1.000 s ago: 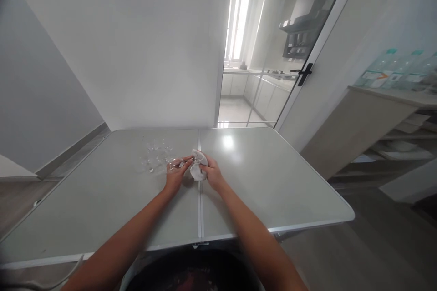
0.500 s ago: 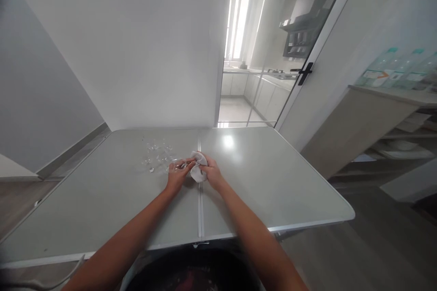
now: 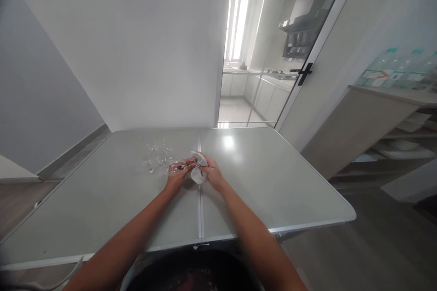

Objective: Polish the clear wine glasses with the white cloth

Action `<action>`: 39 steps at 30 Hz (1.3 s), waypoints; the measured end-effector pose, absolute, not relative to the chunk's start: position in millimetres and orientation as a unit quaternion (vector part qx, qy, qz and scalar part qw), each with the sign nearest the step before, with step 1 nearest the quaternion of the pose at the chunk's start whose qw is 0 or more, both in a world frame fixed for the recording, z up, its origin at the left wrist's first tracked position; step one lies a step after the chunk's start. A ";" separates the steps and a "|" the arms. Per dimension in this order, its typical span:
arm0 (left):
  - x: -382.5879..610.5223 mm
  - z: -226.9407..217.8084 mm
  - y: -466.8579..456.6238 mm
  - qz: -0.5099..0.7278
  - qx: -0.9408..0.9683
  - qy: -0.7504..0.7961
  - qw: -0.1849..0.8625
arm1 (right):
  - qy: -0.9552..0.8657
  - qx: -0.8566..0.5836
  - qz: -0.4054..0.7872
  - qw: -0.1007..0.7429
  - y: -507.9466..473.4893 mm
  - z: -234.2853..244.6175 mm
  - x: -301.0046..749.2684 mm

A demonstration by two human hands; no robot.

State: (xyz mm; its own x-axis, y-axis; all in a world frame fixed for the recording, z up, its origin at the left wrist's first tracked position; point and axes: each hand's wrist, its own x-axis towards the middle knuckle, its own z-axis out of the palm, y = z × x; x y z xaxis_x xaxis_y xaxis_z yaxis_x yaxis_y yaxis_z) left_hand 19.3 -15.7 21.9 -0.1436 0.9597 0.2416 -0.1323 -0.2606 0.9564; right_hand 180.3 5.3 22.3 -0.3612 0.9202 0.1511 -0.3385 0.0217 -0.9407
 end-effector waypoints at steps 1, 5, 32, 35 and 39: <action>20.2 22.6 -16.5 0.635 0.486 0.410 0.440 | -0.513 -0.278 0.650 0.487 5.0 21.4 179.7; 19.5 25.5 -16.2 0.651 0.466 0.428 0.419 | -0.514 -0.294 0.654 0.471 4.4 16.7 177.4; 20.0 14.6 -10.6 0.636 0.476 0.434 0.425 | -0.519 -0.304 0.614 0.511 4.9 20.0 177.6; 20.2 18.8 -13.7 0.639 0.480 0.450 0.397 | -0.530 -0.309 0.605 0.508 4.9 20.7 178.0; 17.8 21.0 -13.3 0.656 0.471 0.471 0.354 | -0.523 -0.327 0.593 0.518 3.9 21.1 179.3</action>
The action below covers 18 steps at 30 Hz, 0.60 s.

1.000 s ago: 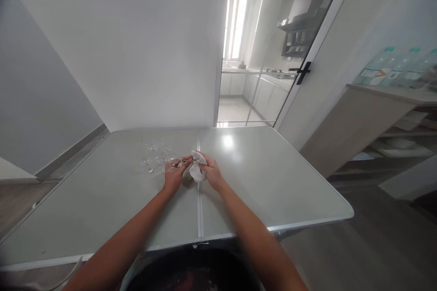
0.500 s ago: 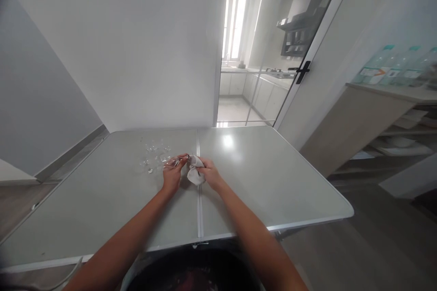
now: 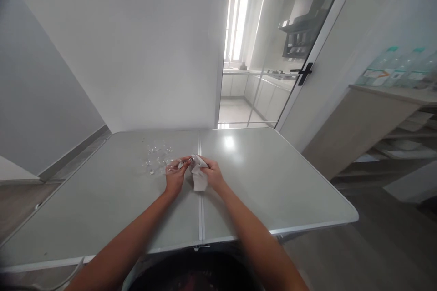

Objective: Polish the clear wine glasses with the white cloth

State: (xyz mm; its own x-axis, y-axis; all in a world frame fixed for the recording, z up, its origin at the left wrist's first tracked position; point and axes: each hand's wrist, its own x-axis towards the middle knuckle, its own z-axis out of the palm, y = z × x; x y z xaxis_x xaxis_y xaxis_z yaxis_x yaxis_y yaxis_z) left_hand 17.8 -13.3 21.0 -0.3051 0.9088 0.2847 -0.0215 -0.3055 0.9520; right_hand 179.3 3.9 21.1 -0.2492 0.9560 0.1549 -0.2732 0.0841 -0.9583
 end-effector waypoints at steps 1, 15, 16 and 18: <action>17.1 20.5 -12.6 0.657 0.472 0.476 0.344 | -0.517 -0.332 0.594 0.520 4.1 20.8 179.7; 18.8 14.9 -10.1 0.624 0.485 0.489 0.370 | -0.623 -0.393 0.431 0.521 1.3 27.2 189.6; 19.4 13.8 -10.2 0.623 0.486 0.490 0.367 | -0.642 -0.413 0.401 0.506 1.1 26.0 187.9; 20.4 10.9 -10.7 0.623 0.498 0.488 0.355 | -0.680 -0.445 0.328 0.482 1.5 22.7 184.4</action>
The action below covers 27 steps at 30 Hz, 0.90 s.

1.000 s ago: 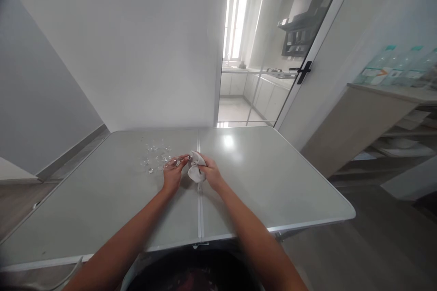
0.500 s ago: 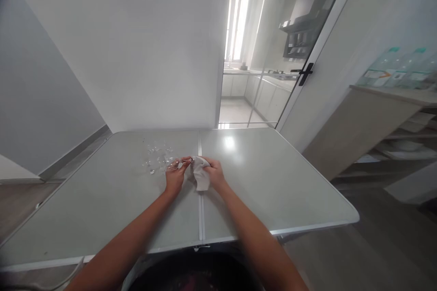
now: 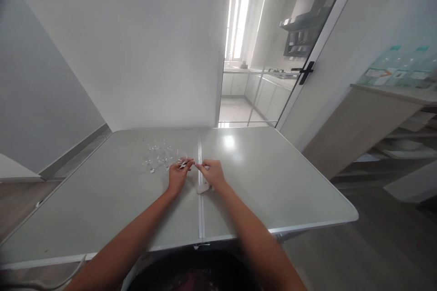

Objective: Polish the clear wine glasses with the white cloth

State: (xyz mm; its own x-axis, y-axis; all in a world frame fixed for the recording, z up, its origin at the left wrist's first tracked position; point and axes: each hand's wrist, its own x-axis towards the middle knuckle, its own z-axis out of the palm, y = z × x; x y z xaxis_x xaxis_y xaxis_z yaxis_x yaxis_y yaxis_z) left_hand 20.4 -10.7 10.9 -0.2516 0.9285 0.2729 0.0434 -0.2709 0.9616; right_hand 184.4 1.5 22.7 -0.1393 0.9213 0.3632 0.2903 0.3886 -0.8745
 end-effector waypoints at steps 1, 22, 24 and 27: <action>21.0 9.3 -11.0 0.622 0.507 0.482 0.351 | -0.697 -0.452 0.295 0.471 2.1 20.8 182.9; 29.7 6.0 -15.1 0.570 0.583 0.483 0.320 | -0.728 -0.586 0.097 0.342 15.8 10.8 194.6; 30.1 4.8 -14.9 0.573 0.570 0.500 0.312 | -0.685 -0.635 0.083 0.346 24.7 11.7 206.6; 28.6 2.6 -14.3 0.570 0.561 0.509 0.319 | -0.621 -0.703 0.087 0.335 39.2 13.4 227.9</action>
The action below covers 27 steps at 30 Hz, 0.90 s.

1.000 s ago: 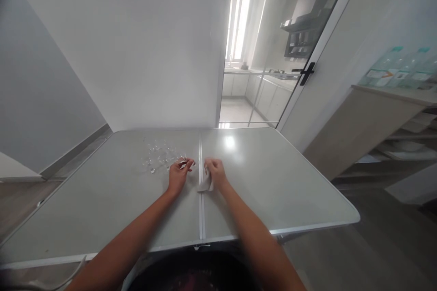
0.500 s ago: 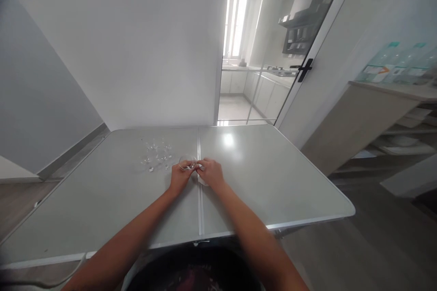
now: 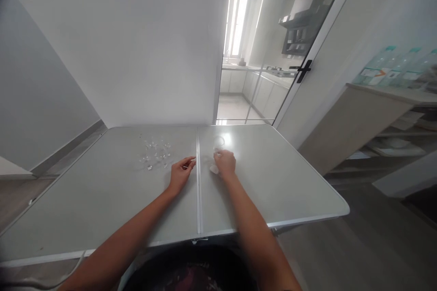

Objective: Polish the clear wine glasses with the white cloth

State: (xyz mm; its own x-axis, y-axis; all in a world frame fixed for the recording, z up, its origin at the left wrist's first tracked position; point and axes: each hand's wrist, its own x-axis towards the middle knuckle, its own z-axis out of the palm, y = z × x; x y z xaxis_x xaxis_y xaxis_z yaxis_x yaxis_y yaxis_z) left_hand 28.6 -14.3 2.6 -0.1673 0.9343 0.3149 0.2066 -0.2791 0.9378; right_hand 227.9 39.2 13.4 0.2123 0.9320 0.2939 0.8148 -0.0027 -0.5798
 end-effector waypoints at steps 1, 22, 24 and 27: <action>28.0 2.0 -14.2 0.570 0.557 0.510 0.324 | -0.604 -0.719 0.094 0.332 43.9 13.9 234.8; 27.5 3.0 -16.5 0.547 0.564 0.520 0.335 | -0.544 -0.788 0.126 0.261 88.2 7.2 256.3; 27.9 2.2 -16.5 0.545 0.568 0.520 0.333 | -0.546 -0.790 0.121 0.254 87.0 9.8 255.2; 28.3 2.2 -17.1 0.534 0.580 0.527 0.319 | -0.547 -0.794 0.113 0.238 80.9 14.3 256.8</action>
